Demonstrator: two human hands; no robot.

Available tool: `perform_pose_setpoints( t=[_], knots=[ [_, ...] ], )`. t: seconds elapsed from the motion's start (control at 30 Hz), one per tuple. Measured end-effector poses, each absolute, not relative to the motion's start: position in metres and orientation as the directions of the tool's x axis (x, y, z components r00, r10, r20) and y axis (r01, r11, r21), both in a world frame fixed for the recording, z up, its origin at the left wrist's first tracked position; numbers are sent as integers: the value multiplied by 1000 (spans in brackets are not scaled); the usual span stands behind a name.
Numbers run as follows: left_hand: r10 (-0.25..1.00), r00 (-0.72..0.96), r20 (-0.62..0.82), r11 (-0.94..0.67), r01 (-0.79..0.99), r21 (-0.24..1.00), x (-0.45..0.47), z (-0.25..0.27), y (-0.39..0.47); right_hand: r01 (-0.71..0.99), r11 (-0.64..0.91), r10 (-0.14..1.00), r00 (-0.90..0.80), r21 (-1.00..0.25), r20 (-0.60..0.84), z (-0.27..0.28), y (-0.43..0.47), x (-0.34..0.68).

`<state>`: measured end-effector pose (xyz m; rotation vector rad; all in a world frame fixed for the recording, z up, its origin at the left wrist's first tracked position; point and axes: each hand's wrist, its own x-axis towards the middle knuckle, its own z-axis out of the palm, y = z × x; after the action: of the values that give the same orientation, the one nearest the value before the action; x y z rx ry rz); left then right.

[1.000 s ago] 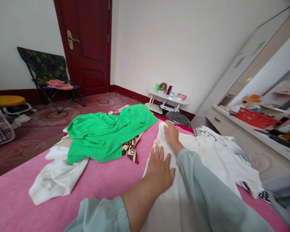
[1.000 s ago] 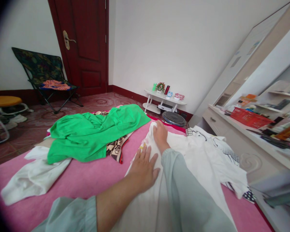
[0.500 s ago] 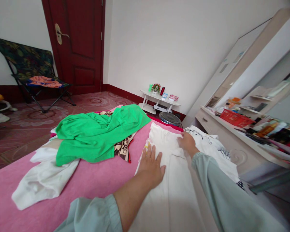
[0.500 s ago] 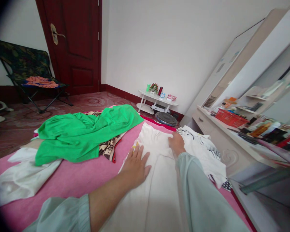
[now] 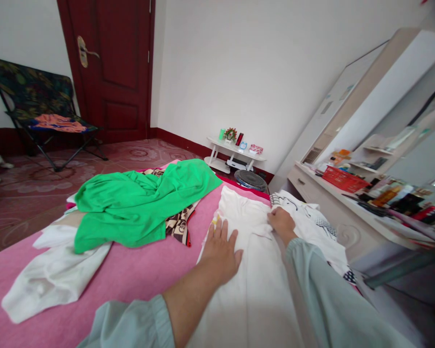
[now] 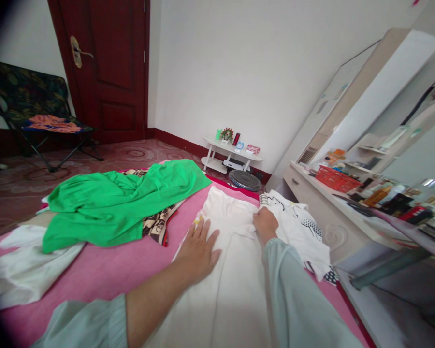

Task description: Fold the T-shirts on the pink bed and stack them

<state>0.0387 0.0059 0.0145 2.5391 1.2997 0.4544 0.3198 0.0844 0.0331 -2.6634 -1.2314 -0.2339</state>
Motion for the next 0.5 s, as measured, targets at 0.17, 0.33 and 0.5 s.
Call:
perform_pose_setpoints(
  t=[0.17,0.33,0.5],
  knots=[
    [820,551,156,-566,741,362,39,15,7,808,-586,791,586,-60,176,38,80,317],
    [819,555,148,-567,739,365,37,18,6,813,-577,755,566,-74,333,43,76,315],
    [817,555,156,-570,737,363,37,17,6,762,-642,740,644,-84,195,49,65,314]
  ],
)
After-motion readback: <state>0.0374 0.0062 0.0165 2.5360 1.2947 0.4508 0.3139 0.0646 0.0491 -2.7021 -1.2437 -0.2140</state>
